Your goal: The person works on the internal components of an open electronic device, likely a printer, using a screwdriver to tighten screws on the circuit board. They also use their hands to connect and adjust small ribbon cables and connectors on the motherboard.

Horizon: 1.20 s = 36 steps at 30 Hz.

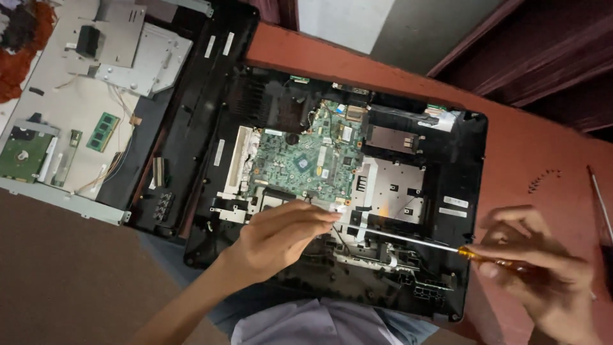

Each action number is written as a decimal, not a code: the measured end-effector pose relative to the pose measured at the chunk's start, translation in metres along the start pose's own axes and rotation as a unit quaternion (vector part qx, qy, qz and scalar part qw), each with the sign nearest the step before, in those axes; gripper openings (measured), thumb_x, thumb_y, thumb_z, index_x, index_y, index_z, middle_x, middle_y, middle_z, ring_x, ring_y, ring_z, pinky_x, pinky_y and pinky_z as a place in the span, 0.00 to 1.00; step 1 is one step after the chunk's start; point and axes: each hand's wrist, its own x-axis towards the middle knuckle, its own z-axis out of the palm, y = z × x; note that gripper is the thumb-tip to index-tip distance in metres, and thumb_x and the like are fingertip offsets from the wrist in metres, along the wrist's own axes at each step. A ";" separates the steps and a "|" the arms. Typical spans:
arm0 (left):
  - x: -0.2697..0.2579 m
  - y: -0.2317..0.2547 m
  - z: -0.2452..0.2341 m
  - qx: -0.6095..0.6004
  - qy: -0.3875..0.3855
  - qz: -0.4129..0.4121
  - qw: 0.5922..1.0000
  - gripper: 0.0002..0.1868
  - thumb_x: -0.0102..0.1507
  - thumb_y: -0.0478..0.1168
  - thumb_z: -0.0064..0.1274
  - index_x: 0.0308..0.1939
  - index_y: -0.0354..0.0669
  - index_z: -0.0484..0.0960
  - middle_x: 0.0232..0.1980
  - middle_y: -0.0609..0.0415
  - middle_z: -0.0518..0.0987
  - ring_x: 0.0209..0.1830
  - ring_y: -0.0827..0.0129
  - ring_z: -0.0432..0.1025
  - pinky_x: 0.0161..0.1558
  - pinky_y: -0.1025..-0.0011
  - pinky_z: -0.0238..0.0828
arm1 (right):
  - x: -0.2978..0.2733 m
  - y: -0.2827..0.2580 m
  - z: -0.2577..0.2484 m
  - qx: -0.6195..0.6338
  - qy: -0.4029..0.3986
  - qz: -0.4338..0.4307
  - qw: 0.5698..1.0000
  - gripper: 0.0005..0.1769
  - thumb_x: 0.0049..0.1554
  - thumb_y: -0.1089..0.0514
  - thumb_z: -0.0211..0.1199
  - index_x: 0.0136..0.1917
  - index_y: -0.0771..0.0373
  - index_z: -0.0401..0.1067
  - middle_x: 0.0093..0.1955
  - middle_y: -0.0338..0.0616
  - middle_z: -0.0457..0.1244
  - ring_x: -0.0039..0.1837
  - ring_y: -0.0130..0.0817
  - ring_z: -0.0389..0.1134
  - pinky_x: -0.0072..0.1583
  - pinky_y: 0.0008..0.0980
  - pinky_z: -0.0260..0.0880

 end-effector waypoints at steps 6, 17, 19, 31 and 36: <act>-0.006 -0.010 0.001 0.017 0.039 0.046 0.998 0.08 0.62 0.22 0.62 0.43 0.21 0.79 0.41 0.32 0.84 0.41 0.48 0.85 0.43 0.64 0.92 | 0.022 0.025 0.007 0.147 0.111 -0.048 0.982 0.21 0.60 0.59 0.64 0.67 0.58 0.66 0.52 0.43 0.71 0.39 0.26 0.77 0.34 0.15 0.79; 0.049 -0.070 -0.040 0.017 -0.054 -0.089 0.994 0.16 0.70 0.40 0.51 0.59 0.35 0.75 0.47 0.46 0.82 0.46 0.64 0.77 0.50 0.71 0.78 | 0.085 0.045 0.017 0.056 0.227 0.014 0.972 0.13 0.83 0.53 0.44 0.58 0.60 0.64 0.51 0.47 0.61 0.47 0.36 0.67 0.50 0.29 0.74; 0.058 -0.105 -0.041 0.018 -0.067 -0.075 0.995 0.14 0.74 0.43 0.43 0.59 0.41 0.74 0.43 0.51 0.80 0.47 0.64 0.75 0.55 0.63 0.73 | 0.096 0.057 0.004 0.028 0.212 0.005 0.977 0.17 0.81 0.44 0.45 0.68 0.58 0.62 0.62 0.45 0.60 0.57 0.38 0.70 0.53 0.30 0.76; 0.035 -0.172 -0.023 0.335 -0.440 -0.034 0.833 0.45 0.54 0.29 0.50 0.77 0.52 0.61 0.79 0.37 0.53 0.79 0.45 0.48 0.74 0.36 0.42 | 0.152 -0.009 0.050 -0.149 0.018 -0.207 0.967 0.20 0.79 0.69 0.49 0.78 0.68 0.45 0.56 0.74 0.61 0.48 0.60 0.69 0.55 0.51 0.75; 0.030 -0.177 -0.020 0.332 -0.427 -0.026 0.841 0.42 0.55 0.35 0.51 0.76 0.50 0.65 0.78 0.38 0.54 0.76 0.50 0.51 0.72 0.36 0.44 | 0.161 -0.013 0.058 -0.142 0.001 -0.195 0.970 0.22 0.76 0.72 0.54 0.75 0.72 0.46 0.55 0.75 0.63 0.49 0.58 0.71 0.53 0.45 0.77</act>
